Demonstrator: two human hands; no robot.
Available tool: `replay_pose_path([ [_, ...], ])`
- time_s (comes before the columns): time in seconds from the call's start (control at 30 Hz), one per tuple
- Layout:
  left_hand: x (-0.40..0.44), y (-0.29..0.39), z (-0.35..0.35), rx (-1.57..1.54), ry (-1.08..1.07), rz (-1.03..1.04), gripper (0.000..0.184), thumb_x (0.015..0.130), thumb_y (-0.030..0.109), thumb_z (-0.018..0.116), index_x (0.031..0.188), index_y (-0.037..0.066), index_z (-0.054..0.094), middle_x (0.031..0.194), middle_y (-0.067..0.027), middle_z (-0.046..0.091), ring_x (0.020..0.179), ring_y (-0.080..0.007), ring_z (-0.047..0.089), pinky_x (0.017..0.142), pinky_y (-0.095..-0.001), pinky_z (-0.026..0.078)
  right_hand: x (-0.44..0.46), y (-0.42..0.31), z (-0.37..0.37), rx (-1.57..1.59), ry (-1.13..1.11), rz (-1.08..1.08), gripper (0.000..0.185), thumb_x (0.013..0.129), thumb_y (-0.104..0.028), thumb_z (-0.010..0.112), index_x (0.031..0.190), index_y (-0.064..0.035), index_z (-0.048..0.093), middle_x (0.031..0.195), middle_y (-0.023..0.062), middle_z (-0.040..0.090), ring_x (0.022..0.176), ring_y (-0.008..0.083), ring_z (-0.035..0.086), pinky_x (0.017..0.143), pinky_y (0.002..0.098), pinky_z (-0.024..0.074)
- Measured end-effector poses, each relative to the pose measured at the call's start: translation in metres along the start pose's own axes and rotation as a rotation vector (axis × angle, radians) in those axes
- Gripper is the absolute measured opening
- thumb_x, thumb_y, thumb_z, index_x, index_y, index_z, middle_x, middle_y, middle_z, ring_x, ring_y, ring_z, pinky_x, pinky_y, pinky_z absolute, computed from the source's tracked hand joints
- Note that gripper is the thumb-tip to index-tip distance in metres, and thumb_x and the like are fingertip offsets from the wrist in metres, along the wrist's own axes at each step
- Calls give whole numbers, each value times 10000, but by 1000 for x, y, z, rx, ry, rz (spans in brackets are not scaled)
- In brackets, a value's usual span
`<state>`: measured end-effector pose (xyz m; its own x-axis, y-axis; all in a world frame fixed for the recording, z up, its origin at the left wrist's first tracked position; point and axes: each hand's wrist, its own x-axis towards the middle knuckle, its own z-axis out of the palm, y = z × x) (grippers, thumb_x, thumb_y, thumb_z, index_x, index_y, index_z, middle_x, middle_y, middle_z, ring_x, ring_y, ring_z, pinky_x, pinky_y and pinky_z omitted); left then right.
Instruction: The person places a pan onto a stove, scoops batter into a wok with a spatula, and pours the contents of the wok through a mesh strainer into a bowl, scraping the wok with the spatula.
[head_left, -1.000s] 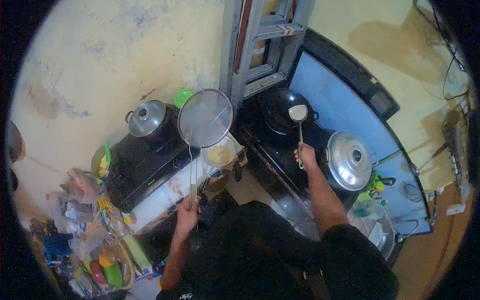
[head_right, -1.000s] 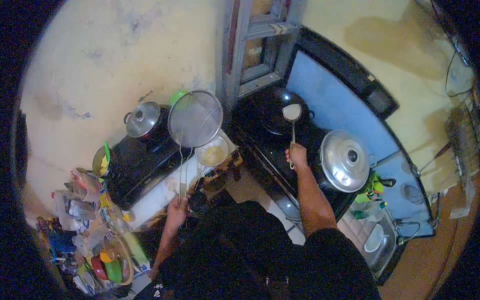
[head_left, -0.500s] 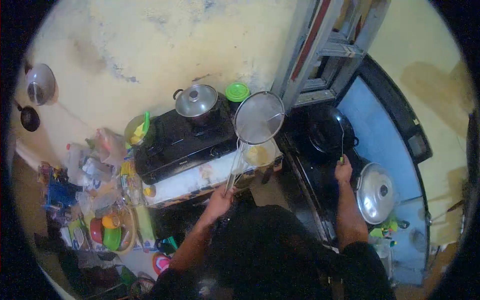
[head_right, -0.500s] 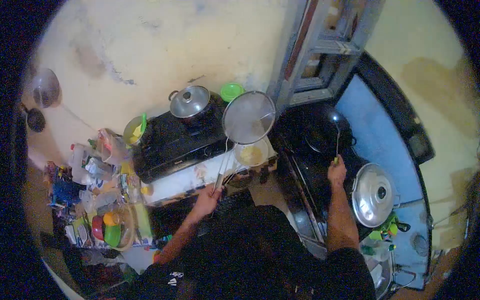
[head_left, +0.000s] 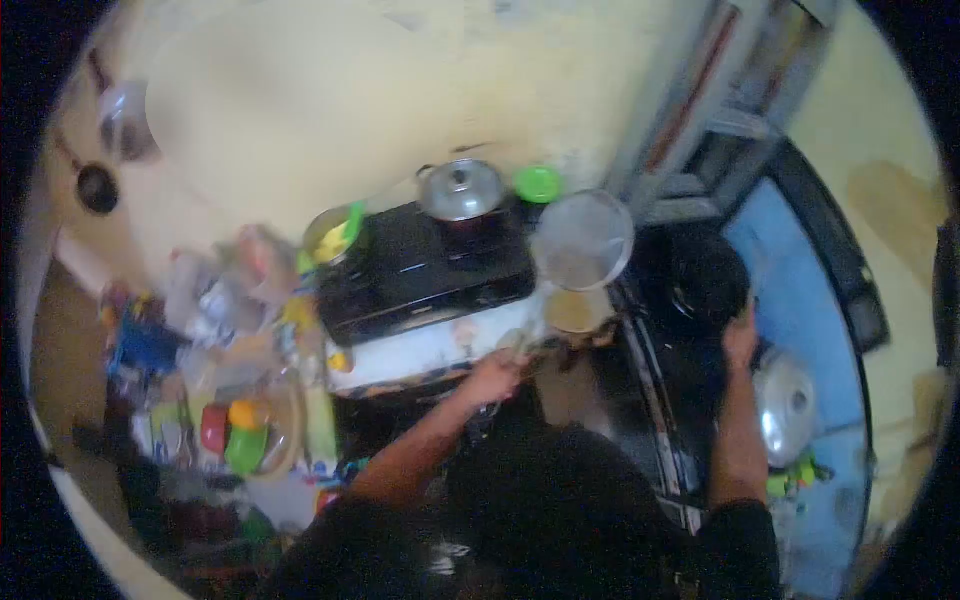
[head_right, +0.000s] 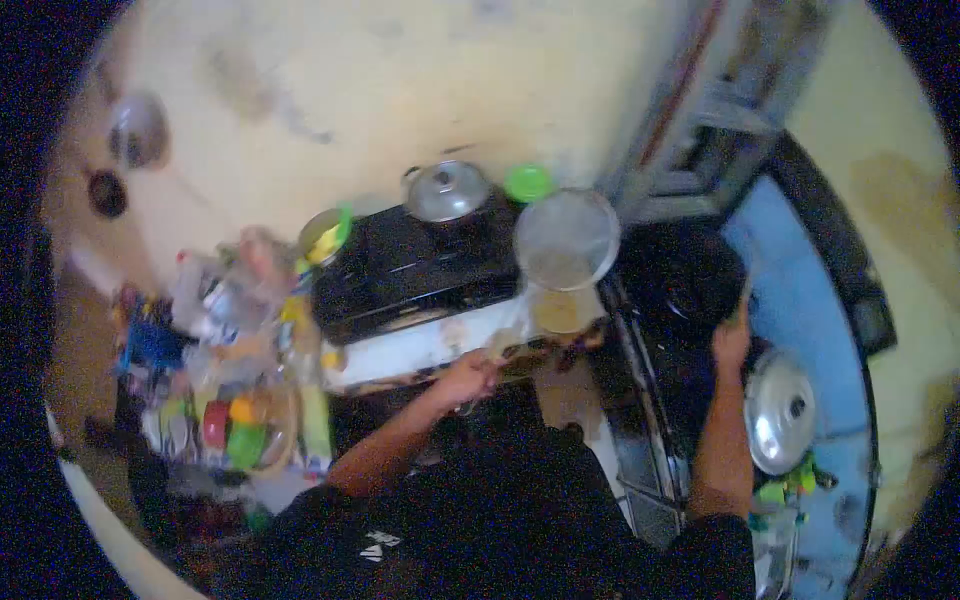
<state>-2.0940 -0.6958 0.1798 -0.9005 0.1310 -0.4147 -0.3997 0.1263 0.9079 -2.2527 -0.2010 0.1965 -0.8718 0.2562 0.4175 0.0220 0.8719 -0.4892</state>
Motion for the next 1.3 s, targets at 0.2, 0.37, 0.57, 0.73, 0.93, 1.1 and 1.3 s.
replay_pose_path([
  [0.2, -13, 6, -2, 261, 103, 121, 286, 961, 327, 438, 1036, 91, 581, 626, -74, 554, 530, -193, 534, 502, -369, 449, 13, 112, 44, -277, -253, -98, 532, 831, -233, 539, 1332, -77, 449, 1250, 190, 541, 1096, 370, 537, 926, 416, 426],
  [0.37, -37, 17, -1, 325, 160, 183, 276, 931, 301, 475, 937, 39, 563, 699, -158, 593, 659, -284, 587, 622, -435, 463, 23, 112, 54, -271, -240, -169, 559, 808, -283, 563, 1270, 22, 481, 1204, 240, 546, 1113, 392, 511, 947, 439, 407],
  [0.57, -16, -13, 7, 341, 219, 136, 267, 930, 283, 470, 992, 41, 564, 872, -188, 640, 811, -307, 617, 712, -443, 470, 19, 94, 41, -358, -177, -25, 552, 780, -158, 523, 1285, 49, 441, 1243, 267, 500, 1162, 403, 466, 1005, 429, 366],
  [0.73, -14, -15, 7, 350, 247, 248, 262, 937, 264, 461, 1037, 47, 568, 858, -185, 634, 799, -300, 611, 706, -441, 469, 31, 126, 59, -244, -93, -216, 562, 782, -165, 580, 1287, 36, 439, 1157, 241, 560, 1054, 381, 543, 905, 422, 448],
  [0.93, -2, -18, 10, 200, 191, 275, 228, 948, 249, 458, 1010, 58, 566, 590, -25, 504, 514, -146, 494, 493, -330, 429, 23, 121, 61, -217, -78, -123, 501, 792, -225, 576, 1197, 65, 518, 1190, 279, 544, 1108, 421, 514, 978, 434, 394],
  [1.1, 7, -6, 0, 216, 126, 129, 217, 943, 237, 463, 1015, 64, 572, 596, -7, 508, 492, -135, 485, 472, -318, 419, 13, 114, 51, -355, 44, -167, 545, 857, -271, 527, 1293, 44, 440, 1259, 261, 506, 1156, 413, 480, 1000, 430, 372],
  [1.3, -3, 15, -21, -54, -2, -7, 189, 911, 144, 510, 1076, 103, 592, 609, 37, 462, 480, -65, 408, 409, -228, 347, 5, 61, 27, -267, 78, -208, 479, 770, -46, 486, 1240, 44, 477, 1164, 236, 567, 1006, 412, 559, 901, 433, 450],
])
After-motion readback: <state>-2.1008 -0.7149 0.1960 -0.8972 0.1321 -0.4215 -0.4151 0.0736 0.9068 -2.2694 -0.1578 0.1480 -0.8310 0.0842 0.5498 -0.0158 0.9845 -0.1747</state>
